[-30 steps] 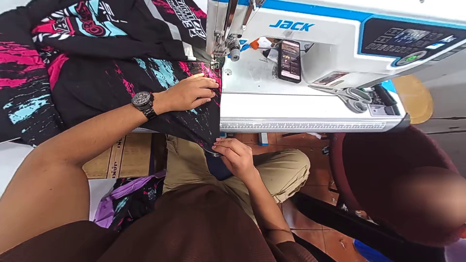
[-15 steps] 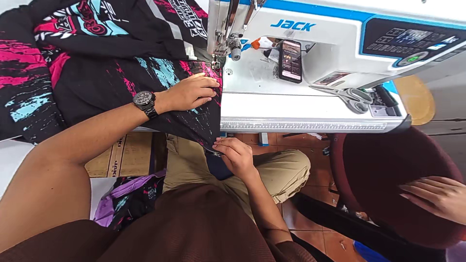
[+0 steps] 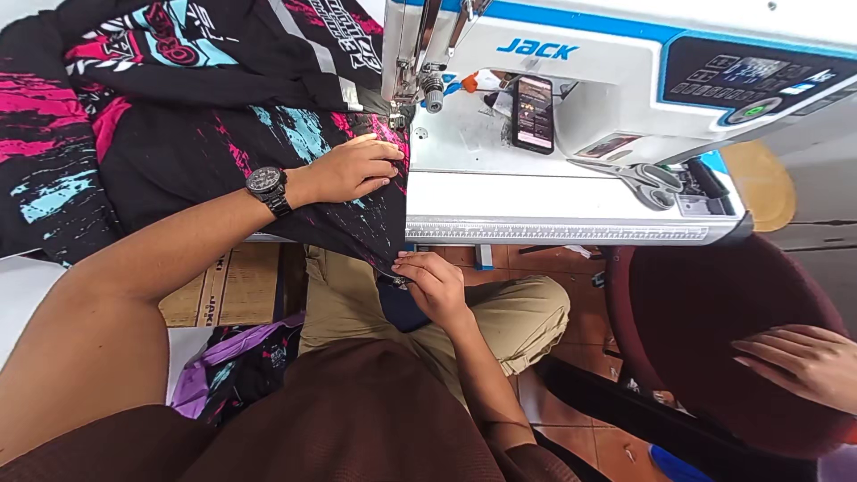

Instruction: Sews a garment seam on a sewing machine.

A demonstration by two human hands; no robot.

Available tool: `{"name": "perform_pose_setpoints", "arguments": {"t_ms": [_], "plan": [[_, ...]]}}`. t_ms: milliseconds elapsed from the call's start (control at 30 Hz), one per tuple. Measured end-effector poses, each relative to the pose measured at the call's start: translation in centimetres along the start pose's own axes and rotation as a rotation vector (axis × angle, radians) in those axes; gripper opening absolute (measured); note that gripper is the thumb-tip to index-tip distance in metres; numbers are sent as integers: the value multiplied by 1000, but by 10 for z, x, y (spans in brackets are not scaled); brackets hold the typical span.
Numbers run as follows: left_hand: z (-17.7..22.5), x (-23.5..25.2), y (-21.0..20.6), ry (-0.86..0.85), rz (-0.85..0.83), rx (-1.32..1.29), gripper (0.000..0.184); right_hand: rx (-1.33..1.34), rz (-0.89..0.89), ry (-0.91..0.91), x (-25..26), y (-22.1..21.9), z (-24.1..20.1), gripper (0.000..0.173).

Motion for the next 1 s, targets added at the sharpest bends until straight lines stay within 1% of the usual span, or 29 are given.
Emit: {"name": "perform_pose_setpoints", "arguments": {"t_ms": [300, 633, 767, 1000], "plan": [[-3, 0, 2, 4, 14, 10, 35, -9, 15, -8, 0, -1, 5, 15], [-7, -1, 4, 11, -9, -21, 36, -19, 31, -16, 2, -2, 9, 14], [-12, -3, 6, -11, 6, -34, 36, -26, 41, -11, 6, -2, 12, 15], [6, -11, 9, -67, 15, -96, 30, -68, 33, 2, 6, -4, 12, 16]]}}
Point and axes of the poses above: each hand's wrist, its own x-axis towards the middle knuckle, its own y-axis out of the back of the hand, z = x × y, the point moved 4 cm from there along x, towards the middle knuckle, and after that the axes turned 12 degrees about -y, right-handed, at the moved point
